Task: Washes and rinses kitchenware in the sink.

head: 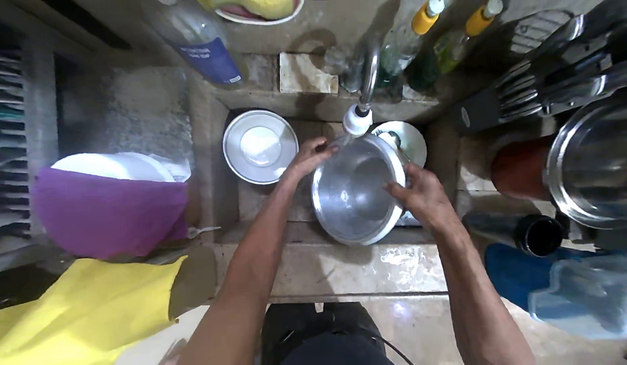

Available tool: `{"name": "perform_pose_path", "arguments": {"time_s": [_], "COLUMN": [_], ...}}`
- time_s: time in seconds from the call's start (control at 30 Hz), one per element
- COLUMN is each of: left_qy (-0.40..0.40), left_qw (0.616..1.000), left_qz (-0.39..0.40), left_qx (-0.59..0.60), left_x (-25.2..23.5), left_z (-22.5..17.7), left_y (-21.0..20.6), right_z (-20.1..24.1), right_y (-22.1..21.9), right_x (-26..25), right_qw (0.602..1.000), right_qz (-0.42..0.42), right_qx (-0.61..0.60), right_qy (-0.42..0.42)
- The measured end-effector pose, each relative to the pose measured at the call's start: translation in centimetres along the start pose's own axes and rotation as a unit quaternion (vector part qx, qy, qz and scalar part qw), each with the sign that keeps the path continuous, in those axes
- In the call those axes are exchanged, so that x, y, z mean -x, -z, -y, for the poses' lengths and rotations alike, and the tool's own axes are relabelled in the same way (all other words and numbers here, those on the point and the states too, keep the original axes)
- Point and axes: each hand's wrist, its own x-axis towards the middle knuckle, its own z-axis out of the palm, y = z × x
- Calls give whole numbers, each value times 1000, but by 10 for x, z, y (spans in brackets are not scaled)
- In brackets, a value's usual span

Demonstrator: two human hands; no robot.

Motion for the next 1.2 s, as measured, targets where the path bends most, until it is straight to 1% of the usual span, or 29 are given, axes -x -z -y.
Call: {"name": "perform_pose_path", "arguments": {"time_s": [0.03, 0.07, 0.13, 0.2, 0.27, 0.3, 0.33, 0.37, 0.4, 0.43, 0.47, 0.53, 0.57, 0.6, 0.63, 0.67, 0.73, 0.8, 0.83, 0.87, 0.97, 1.07, 1.2], "left_qy": [21, 24, -30, -76, -82, -62, -23, 15, 39, 43, 26, -41, -72, -89, -84, -59, 21, 90, 104, 104, 85, 107, 120], "left_qw": [999, 999, 999, 994, 993, 997, 1000, 999, 997, 996, 997, 999, 995, 993, 994, 997, 1000, 993, 990, 989, 991, 977, 946], "left_qz": [-14, -15, 17, 65, 57, 41, 18, -7, -26, -29, -17, 35, 57, 66, 64, 49, -3, -53, -70, -79, -73, -111, -186], "left_qx": [29, 43, 15, -50, -58, -37, -5, 31, 58, 70, 67, 5, -31, -47, -43, -30, 20, 59, 71, 74, 67, 149, 237], "left_x": [2, 3, -5, -15, -16, -12, -5, -2, -2, -1, -2, -10, -13, -14, -12, -8, 3, 9, 10, 9, 17, 31, 42], "left_z": [1, -3, -28, -48, -37, -21, -6, 3, 3, -1, -11, -37, -44, -43, -33, -15, 13, 15, 14, 15, 19, 20, 14], "left_y": [-5, -12, -16, -12, -5, -3, -3, -6, -11, -17, -21, -16, -15, -13, -10, -8, -12, -25, -28, -28, -24, -33, -46], "right_z": [-1, -3, 4, 10, 6, 3, 1, -2, -5, -9, -10, -1, -1, -3, -8, -9, -15, -22, -24, -24, -24, -30, -33], "right_y": [1, 1, -2, -6, -3, 1, 5, 8, 8, 7, 6, 0, -2, -2, -1, 2, 7, 6, 5, 5, 2, -6, -8], "right_x": [0, -5, -34, -53, -32, -13, 0, 4, 2, -3, -13, -42, -45, -38, -21, -5, 10, 6, 1, -4, -11, -16, -29], "right_qw": [1000, 999, 995, 992, 996, 998, 1000, 1000, 1000, 998, 995, 989, 989, 991, 995, 998, 998, 995, 992, 988, 975, 959, 940], "right_qz": [-5, -18, -41, -38, -33, -24, -17, -17, -27, -43, -57, -60, -52, -45, -39, -33, -50, -90, -116, -144, -217, -260, -277], "right_qx": [-4, 17, 86, 116, 85, 50, 11, -7, 6, 41, 83, 135, 138, 123, 91, 45, -40, -46, -36, -30, -47, -107, -196], "right_qy": [-17, -31, -19, 8, 24, 15, 7, 0, -12, -20, -14, 16, 21, 22, 18, 8, -4, -27, -36, -40, -33, -23, -34]}}
